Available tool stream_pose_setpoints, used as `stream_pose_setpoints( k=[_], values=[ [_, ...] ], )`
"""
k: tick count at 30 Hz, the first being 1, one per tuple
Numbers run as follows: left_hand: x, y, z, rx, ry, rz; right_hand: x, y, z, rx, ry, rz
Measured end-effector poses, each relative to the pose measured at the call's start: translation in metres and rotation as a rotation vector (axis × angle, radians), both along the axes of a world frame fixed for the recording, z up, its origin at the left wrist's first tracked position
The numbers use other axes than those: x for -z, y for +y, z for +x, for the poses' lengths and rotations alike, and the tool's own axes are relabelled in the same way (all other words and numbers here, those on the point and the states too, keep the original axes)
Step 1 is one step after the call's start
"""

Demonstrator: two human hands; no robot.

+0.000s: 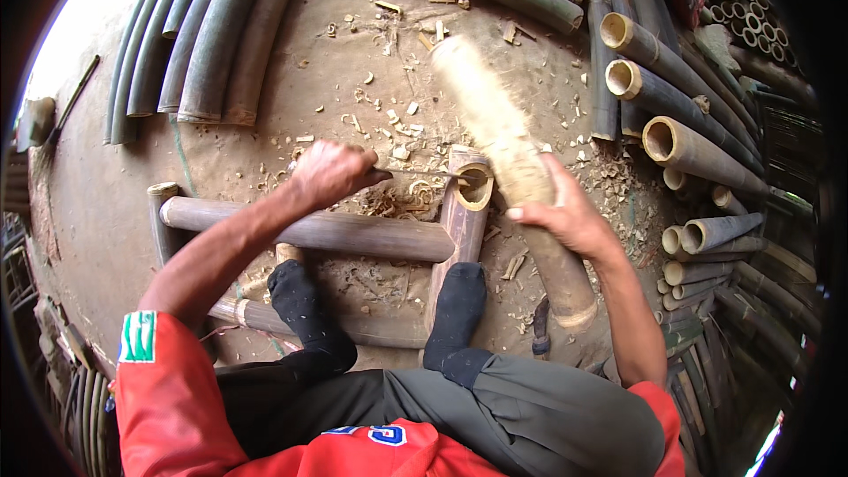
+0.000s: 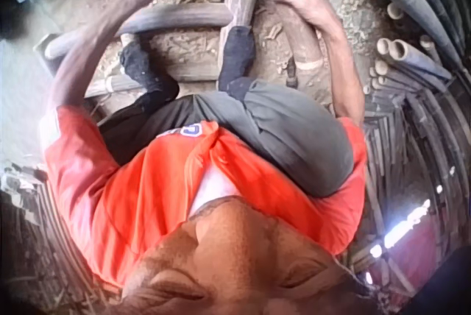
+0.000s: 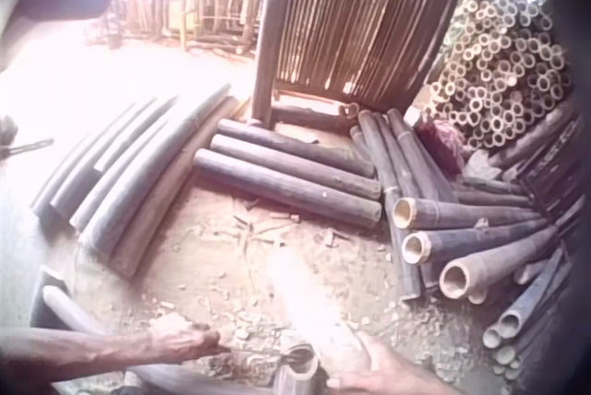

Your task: The person carves joints into bamboo poles with a knife and fits them together by hand, using a mallet to secure the pieces.

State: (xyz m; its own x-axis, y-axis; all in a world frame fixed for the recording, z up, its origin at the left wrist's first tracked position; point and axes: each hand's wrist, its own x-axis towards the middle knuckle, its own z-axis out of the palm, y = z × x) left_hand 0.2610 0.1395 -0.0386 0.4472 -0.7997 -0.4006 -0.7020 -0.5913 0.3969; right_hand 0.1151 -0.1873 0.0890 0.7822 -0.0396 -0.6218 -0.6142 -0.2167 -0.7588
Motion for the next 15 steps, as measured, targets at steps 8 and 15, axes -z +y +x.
stream_pose_setpoints(
  k=[8,15],
  values=[
    [-0.016,0.015,-0.054,-0.087,-0.101,-0.158,0.002,-0.027,-0.019,0.214,-0.076,-0.024],
    [-0.021,0.01,-0.057,-0.131,0.014,0.104,0.003,-0.024,-0.029,-0.291,-0.187,-0.39]
  ],
)
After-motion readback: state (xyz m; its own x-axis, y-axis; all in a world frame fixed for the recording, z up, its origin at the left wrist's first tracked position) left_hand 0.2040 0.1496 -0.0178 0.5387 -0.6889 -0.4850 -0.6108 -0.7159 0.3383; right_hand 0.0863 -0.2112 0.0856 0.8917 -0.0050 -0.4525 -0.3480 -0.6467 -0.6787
